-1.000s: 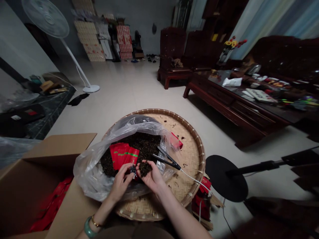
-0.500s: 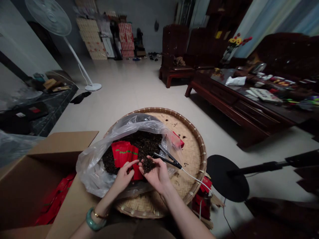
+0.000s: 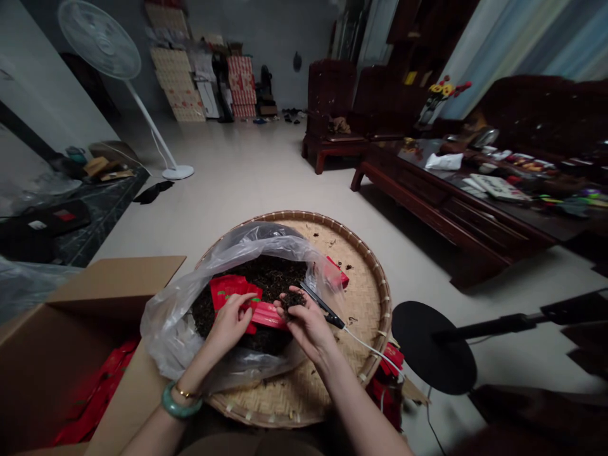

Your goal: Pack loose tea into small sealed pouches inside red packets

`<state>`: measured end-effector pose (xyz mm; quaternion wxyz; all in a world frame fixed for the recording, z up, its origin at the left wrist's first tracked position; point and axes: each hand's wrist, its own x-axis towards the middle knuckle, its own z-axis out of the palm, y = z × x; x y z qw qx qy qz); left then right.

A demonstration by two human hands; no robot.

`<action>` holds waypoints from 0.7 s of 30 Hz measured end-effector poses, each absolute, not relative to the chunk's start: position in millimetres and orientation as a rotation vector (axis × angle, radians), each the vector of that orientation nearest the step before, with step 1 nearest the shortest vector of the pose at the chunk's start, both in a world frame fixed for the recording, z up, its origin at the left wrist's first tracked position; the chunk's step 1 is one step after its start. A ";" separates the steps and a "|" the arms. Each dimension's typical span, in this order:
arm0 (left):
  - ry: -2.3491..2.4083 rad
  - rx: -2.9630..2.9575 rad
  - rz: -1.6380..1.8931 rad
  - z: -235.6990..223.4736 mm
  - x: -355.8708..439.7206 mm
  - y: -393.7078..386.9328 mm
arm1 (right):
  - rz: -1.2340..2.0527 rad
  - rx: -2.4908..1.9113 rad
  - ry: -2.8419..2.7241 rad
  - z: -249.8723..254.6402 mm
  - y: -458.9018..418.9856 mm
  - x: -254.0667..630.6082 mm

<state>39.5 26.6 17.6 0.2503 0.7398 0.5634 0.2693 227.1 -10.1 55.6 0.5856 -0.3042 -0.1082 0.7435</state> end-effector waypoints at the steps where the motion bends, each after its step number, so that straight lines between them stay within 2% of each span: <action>1: 1.576 2.032 0.716 15.4 35.6 24.7 | 1.732 -0.715 -0.216 51.1 -10.2 229.7; 7: 1.676 2.112 0.393 12.4 35.5 14.8 | 1.821 -0.723 0.007 11.4 -13.0 223.8; 10: 1.639 2.075 0.361 10.1 44.4 15.7 | 1.823 -0.747 0.095 -11.1 -12.2 217.1; 15: 1.565 2.118 0.451 5.9 53.7 15.9 | 1.817 -0.761 0.148 -31.1 -9.6 217.2; 21: 1.158 2.449 0.749 17.0 52.5 7.9 | 1.851 -0.728 0.195 -20.3 -9.6 221.6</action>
